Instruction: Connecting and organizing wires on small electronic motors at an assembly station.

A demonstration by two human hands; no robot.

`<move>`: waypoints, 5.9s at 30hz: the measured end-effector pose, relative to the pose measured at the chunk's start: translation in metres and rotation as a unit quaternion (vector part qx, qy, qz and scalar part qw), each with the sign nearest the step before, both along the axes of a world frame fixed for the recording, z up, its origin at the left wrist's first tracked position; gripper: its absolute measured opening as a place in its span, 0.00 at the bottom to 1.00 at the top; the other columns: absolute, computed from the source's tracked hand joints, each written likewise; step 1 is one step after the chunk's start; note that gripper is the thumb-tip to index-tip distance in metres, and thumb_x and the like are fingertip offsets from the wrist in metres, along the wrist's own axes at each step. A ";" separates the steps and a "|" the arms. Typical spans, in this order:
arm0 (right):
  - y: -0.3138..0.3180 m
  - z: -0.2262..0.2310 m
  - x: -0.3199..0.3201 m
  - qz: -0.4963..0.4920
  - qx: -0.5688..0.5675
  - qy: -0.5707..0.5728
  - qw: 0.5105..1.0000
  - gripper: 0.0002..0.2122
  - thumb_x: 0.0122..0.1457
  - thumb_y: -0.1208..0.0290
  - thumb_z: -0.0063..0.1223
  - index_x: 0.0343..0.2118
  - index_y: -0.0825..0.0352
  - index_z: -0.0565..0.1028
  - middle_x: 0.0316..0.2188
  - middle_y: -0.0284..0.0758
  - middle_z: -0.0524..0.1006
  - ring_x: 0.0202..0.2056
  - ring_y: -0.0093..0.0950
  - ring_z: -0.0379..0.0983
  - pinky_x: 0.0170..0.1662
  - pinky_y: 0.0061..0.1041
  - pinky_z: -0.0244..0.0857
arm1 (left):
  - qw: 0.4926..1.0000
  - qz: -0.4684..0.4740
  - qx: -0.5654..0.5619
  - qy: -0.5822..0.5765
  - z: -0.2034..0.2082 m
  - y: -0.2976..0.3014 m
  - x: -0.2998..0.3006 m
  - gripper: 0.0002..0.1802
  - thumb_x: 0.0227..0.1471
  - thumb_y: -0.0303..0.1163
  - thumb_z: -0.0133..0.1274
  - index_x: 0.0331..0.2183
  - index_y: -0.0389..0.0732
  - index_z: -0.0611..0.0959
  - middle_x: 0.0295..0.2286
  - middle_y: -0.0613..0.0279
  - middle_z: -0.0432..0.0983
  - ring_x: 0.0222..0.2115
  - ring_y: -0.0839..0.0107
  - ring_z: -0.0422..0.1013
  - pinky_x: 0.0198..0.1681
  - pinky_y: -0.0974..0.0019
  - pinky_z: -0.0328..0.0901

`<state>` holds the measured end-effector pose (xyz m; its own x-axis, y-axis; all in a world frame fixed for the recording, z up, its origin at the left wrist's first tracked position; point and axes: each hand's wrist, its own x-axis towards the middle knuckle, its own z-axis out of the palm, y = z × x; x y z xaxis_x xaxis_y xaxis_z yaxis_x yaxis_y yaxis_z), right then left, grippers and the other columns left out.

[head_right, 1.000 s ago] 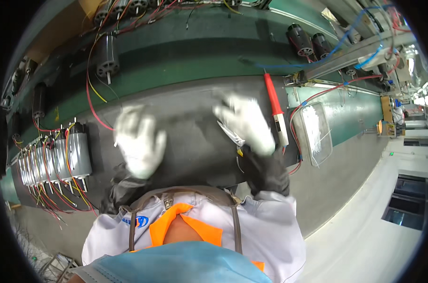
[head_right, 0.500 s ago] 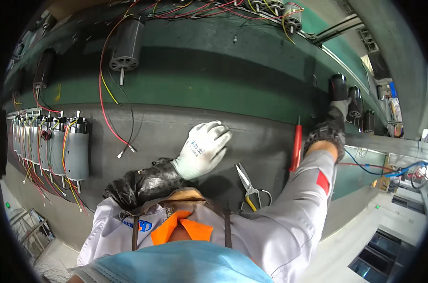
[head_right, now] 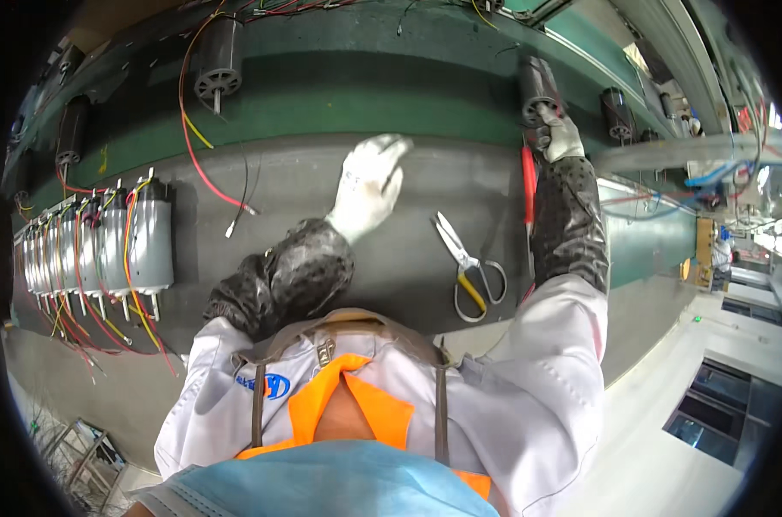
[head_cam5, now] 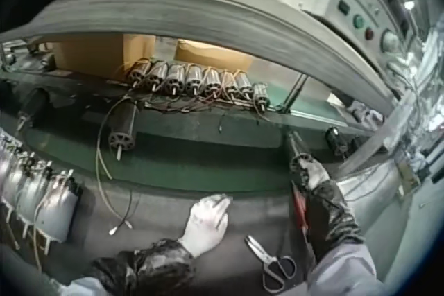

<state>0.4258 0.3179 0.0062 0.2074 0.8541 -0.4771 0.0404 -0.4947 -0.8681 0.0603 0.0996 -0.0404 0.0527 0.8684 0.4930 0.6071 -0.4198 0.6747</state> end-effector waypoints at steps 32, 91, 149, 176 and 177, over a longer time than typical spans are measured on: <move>-0.309 0.099 -0.217 0.370 0.047 0.081 0.924 0.28 0.56 0.65 0.57 0.58 0.74 0.69 0.34 0.34 0.78 0.29 0.17 0.74 0.36 0.20 0.71 | 0.905 -0.025 -0.205 -0.372 0.034 -0.087 -0.086 0.14 0.62 0.34 0.52 0.39 0.32 0.84 0.28 0.61 0.80 0.34 0.76 0.74 0.42 0.71 0.68; -0.266 0.081 -0.001 0.019 0.205 -0.033 0.978 0.13 0.61 0.67 0.58 0.40 0.75 0.78 0.35 0.35 0.80 0.35 0.19 0.76 0.37 0.19 0.70 | 0.836 -0.154 -0.465 0.248 0.087 -0.092 -0.132 0.34 0.59 0.60 0.53 0.41 0.33 0.81 0.20 0.53 0.73 0.26 0.70 0.73 0.31 0.62 0.66; -0.359 0.039 -0.227 0.431 0.373 -0.457 0.683 0.15 0.51 0.69 0.64 0.43 0.61 0.80 0.35 0.33 0.81 0.33 0.35 0.76 0.35 0.34 0.71 | 0.721 -0.045 -0.469 -0.508 0.068 -0.134 -0.105 0.19 0.63 0.36 0.49 0.47 0.29 0.79 0.29 0.55 0.78 0.17 0.79 0.65 0.17 0.77 0.57; -0.320 0.045 -0.248 0.163 0.107 0.228 0.954 0.26 0.62 0.78 0.49 0.64 0.71 0.63 0.28 0.33 0.80 0.21 0.13 0.69 0.23 0.11 0.61 | 0.845 0.023 -0.398 -0.358 0.093 -0.129 -0.054 0.12 0.54 0.28 0.60 0.40 0.31 0.85 0.30 0.64 0.82 0.30 0.82 0.74 0.35 0.76 0.70; -0.319 0.047 -0.246 0.175 0.085 0.222 0.955 0.26 0.62 0.79 0.48 0.65 0.71 0.63 0.27 0.33 0.81 0.21 0.12 0.69 0.22 0.10 0.60 | 0.842 0.019 -0.399 -0.362 0.093 -0.129 -0.054 0.12 0.54 0.28 0.60 0.39 0.31 0.85 0.29 0.64 0.82 0.30 0.82 0.74 0.35 0.76 0.70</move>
